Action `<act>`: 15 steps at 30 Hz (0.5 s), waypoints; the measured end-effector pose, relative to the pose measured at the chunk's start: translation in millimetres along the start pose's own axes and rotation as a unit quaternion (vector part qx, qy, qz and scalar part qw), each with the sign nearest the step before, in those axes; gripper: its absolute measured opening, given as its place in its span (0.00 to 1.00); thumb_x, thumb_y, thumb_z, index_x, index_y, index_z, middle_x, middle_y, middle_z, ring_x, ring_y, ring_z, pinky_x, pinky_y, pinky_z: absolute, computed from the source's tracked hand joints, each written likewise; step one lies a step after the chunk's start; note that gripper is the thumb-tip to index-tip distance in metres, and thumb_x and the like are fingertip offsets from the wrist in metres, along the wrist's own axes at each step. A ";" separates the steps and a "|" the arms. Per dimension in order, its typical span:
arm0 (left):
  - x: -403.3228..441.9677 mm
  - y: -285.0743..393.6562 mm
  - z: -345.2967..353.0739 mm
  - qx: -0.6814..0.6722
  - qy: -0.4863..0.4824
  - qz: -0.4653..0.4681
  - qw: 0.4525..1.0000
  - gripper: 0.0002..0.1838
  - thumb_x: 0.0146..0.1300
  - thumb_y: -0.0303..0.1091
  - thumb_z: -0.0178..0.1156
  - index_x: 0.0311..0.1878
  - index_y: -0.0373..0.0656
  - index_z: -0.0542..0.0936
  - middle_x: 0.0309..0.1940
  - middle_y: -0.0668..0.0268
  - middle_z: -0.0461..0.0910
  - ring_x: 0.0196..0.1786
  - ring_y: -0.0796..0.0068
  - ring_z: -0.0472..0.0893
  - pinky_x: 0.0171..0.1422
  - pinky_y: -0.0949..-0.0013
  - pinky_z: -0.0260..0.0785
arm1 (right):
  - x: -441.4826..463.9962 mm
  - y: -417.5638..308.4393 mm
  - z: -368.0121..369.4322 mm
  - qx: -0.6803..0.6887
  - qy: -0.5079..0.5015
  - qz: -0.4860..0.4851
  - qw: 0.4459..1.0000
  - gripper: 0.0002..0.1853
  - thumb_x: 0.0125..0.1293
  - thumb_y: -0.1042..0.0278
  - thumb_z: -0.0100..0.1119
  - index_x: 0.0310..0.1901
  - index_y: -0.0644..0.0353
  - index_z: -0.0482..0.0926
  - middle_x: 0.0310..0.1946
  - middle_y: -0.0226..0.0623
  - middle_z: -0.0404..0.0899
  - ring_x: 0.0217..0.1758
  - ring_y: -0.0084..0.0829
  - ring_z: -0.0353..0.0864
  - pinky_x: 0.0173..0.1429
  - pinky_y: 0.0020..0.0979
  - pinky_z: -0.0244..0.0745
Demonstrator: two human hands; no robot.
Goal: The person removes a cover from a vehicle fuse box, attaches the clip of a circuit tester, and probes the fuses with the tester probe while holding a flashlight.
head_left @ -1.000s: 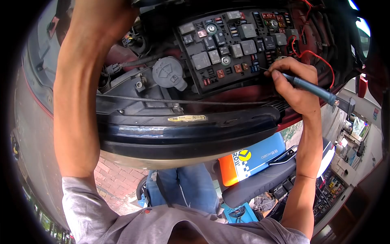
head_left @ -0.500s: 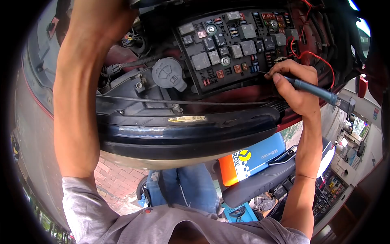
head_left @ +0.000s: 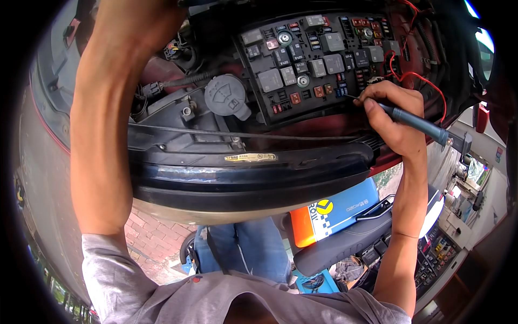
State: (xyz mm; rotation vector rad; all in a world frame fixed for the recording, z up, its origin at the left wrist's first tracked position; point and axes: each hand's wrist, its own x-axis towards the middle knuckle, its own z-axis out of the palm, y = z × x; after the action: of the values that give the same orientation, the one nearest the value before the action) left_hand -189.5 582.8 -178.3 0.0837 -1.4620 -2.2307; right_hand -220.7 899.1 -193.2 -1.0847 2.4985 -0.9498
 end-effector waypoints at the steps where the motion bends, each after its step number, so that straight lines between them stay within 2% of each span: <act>1: -0.1 -4.3 1.8 0.031 0.002 0.026 0.999 0.25 0.77 0.51 0.60 0.54 0.34 0.74 0.34 0.56 0.84 0.26 0.78 0.83 0.27 0.79 0.80 | 0.1 -0.3 0.1 -0.004 -0.001 -0.006 1.000 0.05 0.59 0.76 0.63 0.36 0.66 0.84 0.26 0.38 0.85 0.27 0.28 0.86 0.35 0.27 0.77; 3: 0.5 -4.8 1.1 0.035 -0.003 0.030 0.999 0.25 0.77 0.51 0.61 0.54 0.34 0.74 0.33 0.56 0.84 0.27 0.78 0.83 0.27 0.80 0.80 | -0.1 -0.9 0.1 -0.007 -0.002 -0.009 1.000 0.05 0.59 0.76 0.63 0.36 0.66 0.84 0.26 0.37 0.85 0.27 0.28 0.85 0.35 0.27 0.77; 7: 3.0 0.0 -5.1 -0.017 -0.008 -0.022 1.000 0.25 0.76 0.52 0.61 0.54 0.35 0.74 0.33 0.56 0.84 0.27 0.79 0.83 0.27 0.80 0.80 | -1.0 -0.8 0.4 0.004 -0.002 0.010 1.000 0.04 0.60 0.77 0.65 0.37 0.66 0.84 0.27 0.38 0.85 0.27 0.27 0.85 0.35 0.27 0.76; 10: -0.7 -6.6 7.6 0.066 0.045 0.043 0.996 0.24 0.76 0.51 0.61 0.55 0.36 0.74 0.34 0.57 0.85 0.27 0.79 0.83 0.27 0.79 0.80 | -2.4 -2.8 2.1 -0.009 -0.001 0.023 1.000 0.05 0.60 0.78 0.67 0.37 0.66 0.85 0.28 0.38 0.85 0.27 0.26 0.84 0.35 0.26 0.75; 12: -3.8 -9.1 9.2 0.069 0.041 0.075 0.994 0.23 0.76 0.51 0.61 0.55 0.37 0.74 0.35 0.56 0.85 0.27 0.79 0.83 0.27 0.79 0.81 | -3.4 -3.9 2.1 -0.016 -0.003 0.027 0.999 0.05 0.60 0.78 0.68 0.38 0.66 0.85 0.28 0.38 0.85 0.27 0.26 0.83 0.35 0.26 0.75; 15: -0.8 -12.8 -10.8 -0.003 -0.005 0.068 0.998 0.22 0.76 0.49 0.62 0.56 0.38 0.75 0.37 0.55 0.85 0.27 0.78 0.83 0.27 0.78 0.81 | -1.6 -2.1 -0.4 -0.011 -0.014 0.028 0.999 0.05 0.60 0.78 0.68 0.38 0.67 0.85 0.29 0.38 0.85 0.28 0.26 0.82 0.35 0.26 0.74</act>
State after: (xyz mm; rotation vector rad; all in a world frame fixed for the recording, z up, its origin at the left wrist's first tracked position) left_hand -190.1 578.0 -194.3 -0.0273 -1.4218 -2.1298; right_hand -218.6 899.4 -191.6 -1.0219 2.5094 -0.8874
